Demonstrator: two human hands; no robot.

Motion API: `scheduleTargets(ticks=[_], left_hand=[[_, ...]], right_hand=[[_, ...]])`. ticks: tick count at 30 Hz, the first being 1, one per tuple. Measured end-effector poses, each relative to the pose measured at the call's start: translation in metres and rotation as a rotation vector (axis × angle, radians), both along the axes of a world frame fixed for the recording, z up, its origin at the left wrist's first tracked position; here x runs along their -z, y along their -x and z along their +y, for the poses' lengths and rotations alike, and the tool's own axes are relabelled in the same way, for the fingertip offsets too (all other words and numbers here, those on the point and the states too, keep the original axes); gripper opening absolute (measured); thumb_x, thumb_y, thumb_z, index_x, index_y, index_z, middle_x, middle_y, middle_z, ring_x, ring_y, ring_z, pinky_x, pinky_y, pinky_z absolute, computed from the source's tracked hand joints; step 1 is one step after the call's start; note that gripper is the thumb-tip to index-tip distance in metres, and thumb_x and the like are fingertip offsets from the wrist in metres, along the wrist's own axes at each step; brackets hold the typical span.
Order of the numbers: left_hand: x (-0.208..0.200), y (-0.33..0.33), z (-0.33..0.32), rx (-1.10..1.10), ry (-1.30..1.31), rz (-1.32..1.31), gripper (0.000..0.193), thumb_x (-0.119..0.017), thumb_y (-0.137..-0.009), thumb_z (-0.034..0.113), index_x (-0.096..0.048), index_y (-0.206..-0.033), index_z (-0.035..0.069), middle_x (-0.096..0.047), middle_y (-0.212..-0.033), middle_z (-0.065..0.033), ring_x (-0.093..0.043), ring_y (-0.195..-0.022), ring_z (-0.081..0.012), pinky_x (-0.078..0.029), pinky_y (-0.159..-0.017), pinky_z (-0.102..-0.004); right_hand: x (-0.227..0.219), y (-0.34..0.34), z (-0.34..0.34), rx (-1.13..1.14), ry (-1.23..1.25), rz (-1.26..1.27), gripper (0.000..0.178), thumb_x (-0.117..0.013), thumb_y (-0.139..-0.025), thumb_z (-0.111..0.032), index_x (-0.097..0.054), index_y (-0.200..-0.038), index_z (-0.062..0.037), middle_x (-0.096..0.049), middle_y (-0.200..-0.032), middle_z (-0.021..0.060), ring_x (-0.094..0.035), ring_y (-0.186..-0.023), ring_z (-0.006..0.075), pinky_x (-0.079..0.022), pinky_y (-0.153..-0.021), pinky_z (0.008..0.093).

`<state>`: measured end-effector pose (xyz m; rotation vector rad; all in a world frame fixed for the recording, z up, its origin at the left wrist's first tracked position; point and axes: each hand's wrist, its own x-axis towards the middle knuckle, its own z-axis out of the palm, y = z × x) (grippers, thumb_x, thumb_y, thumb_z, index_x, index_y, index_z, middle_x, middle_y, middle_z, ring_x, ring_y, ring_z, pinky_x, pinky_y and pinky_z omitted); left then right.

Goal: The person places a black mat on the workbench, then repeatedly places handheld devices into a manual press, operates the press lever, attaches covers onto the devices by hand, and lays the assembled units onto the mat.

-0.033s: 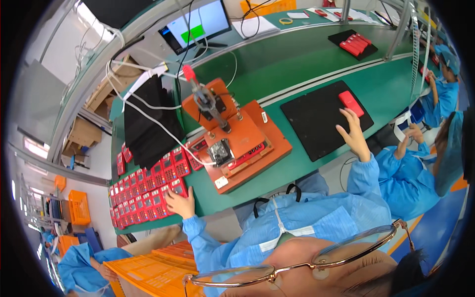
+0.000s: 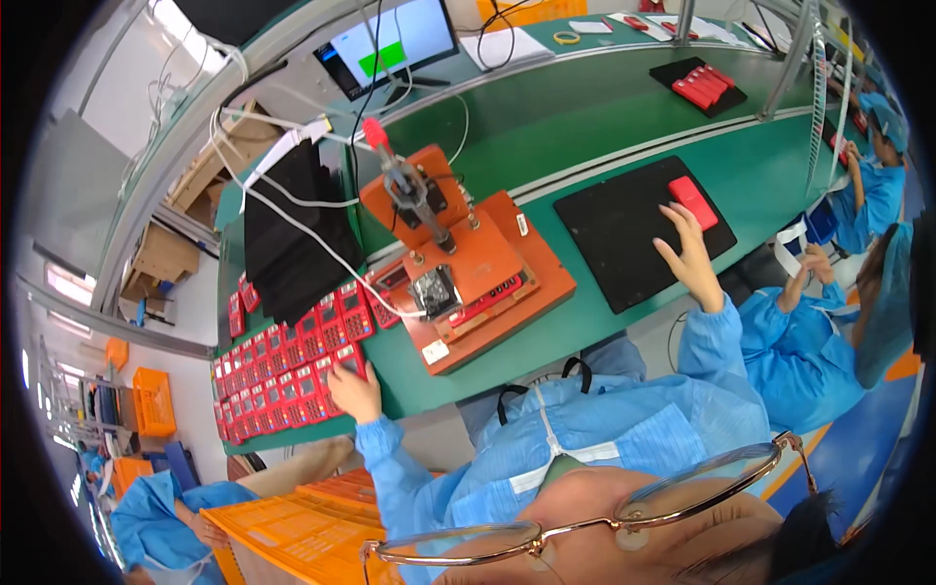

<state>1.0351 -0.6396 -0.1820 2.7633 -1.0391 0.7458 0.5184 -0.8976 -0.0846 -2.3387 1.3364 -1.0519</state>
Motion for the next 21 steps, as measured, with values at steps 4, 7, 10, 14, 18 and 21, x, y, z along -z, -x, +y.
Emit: scheduleTargets(ticks=[4, 7, 10, 14, 18, 21], left_hand=[[0.007, -0.022, 0.002, -0.05, -0.168, 0.089, 0.028, -0.059, -0.085, 0.022, -0.052, -0.096, -0.003, -0.063, -0.082, -0.0171, -0.064, -0.076, -0.0305, -0.052, -0.062, -0.0385], [-0.046, -0.05, 0.037, 0.328, 0.197, 0.67, 0.016, -0.056, -0.088, 0.013, -0.057, -0.098, 0.001, -0.064, -0.079, -0.0138, -0.064, -0.075, -0.02, -0.051, -0.067, -0.03], [-0.079, 0.052, 0.023, 0.583, 0.953, 1.288, 0.021, -0.058, -0.087, 0.01, -0.059, -0.107, 0.003, -0.063, -0.097, -0.0064, -0.06, -0.087, -0.0154, -0.049, -0.078, -0.0281], [-0.095, 0.18, -0.016, 0.949, 0.863, 1.136, 0.03, -0.066, -0.078, 0.006, -0.059, -0.107, 0.002, -0.059, -0.102, -0.0068, -0.057, -0.09, -0.016, -0.048, -0.078, -0.0294], [-0.083, 0.152, -0.045, 0.773, 0.816, 1.129, 0.035, -0.073, -0.069, 0.008, -0.059, -0.1, 0.002, -0.055, -0.095, -0.0103, -0.053, -0.092, -0.0231, -0.046, -0.078, -0.0307], [-0.066, 0.113, -0.078, 0.822, 0.689, 0.759, 0.047, -0.082, -0.062, 0.022, -0.06, -0.097, 0.002, -0.055, -0.095, -0.011, -0.053, -0.095, -0.027, -0.045, -0.078, -0.0361]], right_hand=[[-0.04, -0.08, 0.026, -0.345, 0.049, -0.084, 0.046, -0.064, -0.08, -0.011, -0.05, -0.123, -0.0057, -0.043, -0.129, 0.0166, -0.04, -0.122, 0.0345, -0.036, -0.1, 0.0393], [-0.025, -0.115, 0.065, -0.725, -0.024, -0.152, 0.051, -0.068, -0.077, -0.013, -0.05, -0.124, -0.0046, -0.044, -0.128, 0.0156, -0.044, -0.119, 0.0343, -0.039, -0.098, 0.0395], [-0.005, -0.164, 0.113, -0.863, -0.325, -0.331, 0.066, -0.075, -0.074, -0.02, -0.045, -0.129, -0.0009, -0.046, -0.128, 0.0165, -0.045, -0.119, 0.0309, -0.037, -0.099, 0.0388], [0.047, -0.214, 0.179, -0.878, -0.901, -0.927, 0.057, -0.072, -0.08, -0.013, -0.045, -0.128, 0.0, -0.052, -0.124, 0.0114, -0.05, -0.113, 0.0193, -0.04, -0.096, 0.0341], [0.029, -0.184, 0.151, -0.886, -1.078, -1.054, 0.046, -0.057, -0.089, -0.011, -0.039, -0.13, -0.0011, -0.053, -0.118, 0.0131, -0.053, -0.109, 0.0214, -0.052, -0.083, 0.0403], [0.035, -0.14, 0.103, -0.928, -1.008, -1.213, 0.05, -0.049, -0.094, -0.024, -0.032, -0.136, -0.0032, -0.047, -0.123, 0.0152, -0.053, -0.107, 0.0251, -0.052, -0.082, 0.0402]])
